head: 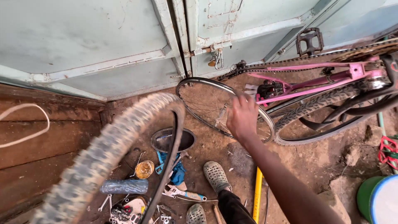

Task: The person removes a bicycle tire from a wheel and then removes the inner tube. They use a hand pump to inflate the tube, then deflate it. Finally, they place the inner tube back into the tire and reattach the tire to the wheel.

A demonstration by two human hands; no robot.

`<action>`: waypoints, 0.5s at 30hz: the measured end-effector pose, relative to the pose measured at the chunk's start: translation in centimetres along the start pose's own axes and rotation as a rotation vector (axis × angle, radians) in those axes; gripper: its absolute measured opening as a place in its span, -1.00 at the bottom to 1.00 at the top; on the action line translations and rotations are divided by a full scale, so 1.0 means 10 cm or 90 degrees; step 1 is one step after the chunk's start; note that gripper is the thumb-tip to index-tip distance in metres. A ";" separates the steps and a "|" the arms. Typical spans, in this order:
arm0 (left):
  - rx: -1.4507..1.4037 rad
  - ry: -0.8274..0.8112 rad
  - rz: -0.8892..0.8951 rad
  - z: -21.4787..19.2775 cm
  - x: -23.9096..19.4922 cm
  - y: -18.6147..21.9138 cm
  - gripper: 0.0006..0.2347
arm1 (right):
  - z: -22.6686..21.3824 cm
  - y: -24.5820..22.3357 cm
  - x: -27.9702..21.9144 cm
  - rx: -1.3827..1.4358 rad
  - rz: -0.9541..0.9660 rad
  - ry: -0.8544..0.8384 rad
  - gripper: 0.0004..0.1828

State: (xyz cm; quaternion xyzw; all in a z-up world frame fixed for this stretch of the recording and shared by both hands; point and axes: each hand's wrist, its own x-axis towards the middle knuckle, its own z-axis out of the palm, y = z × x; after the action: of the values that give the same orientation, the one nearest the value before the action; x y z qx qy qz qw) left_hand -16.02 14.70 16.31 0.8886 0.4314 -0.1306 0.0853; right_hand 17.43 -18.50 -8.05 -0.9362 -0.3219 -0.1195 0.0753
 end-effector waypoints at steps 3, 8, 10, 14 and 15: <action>-0.056 -0.026 -0.027 0.18 -0.48 0.53 -0.60 | -0.16 -0.01 -0.74 0.115 0.098 0.004 -0.52; -0.123 -0.067 -0.065 0.40 -1.24 1.14 -0.60 | -1.27 -0.75 -1.77 0.624 0.417 -0.316 -0.74; -0.150 -0.086 -0.079 0.48 -1.58 1.28 -0.60 | -1.60 -1.13 -2.19 0.711 0.544 -0.380 -0.73; -0.209 -0.137 -0.102 0.59 -2.34 1.43 -0.60 | -2.27 -1.75 -2.78 1.112 0.341 -0.316 -0.73; -0.227 -0.153 -0.106 0.60 -2.52 1.47 -0.60 | -2.46 -1.85 -2.88 1.087 0.353 -0.293 -0.73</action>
State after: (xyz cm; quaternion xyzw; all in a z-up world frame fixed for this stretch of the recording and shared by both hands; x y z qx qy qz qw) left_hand -20.36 -14.71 18.87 0.7988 0.5064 -0.1637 0.2806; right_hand -20.39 -26.22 8.89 -0.6072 -0.0725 0.3692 0.6998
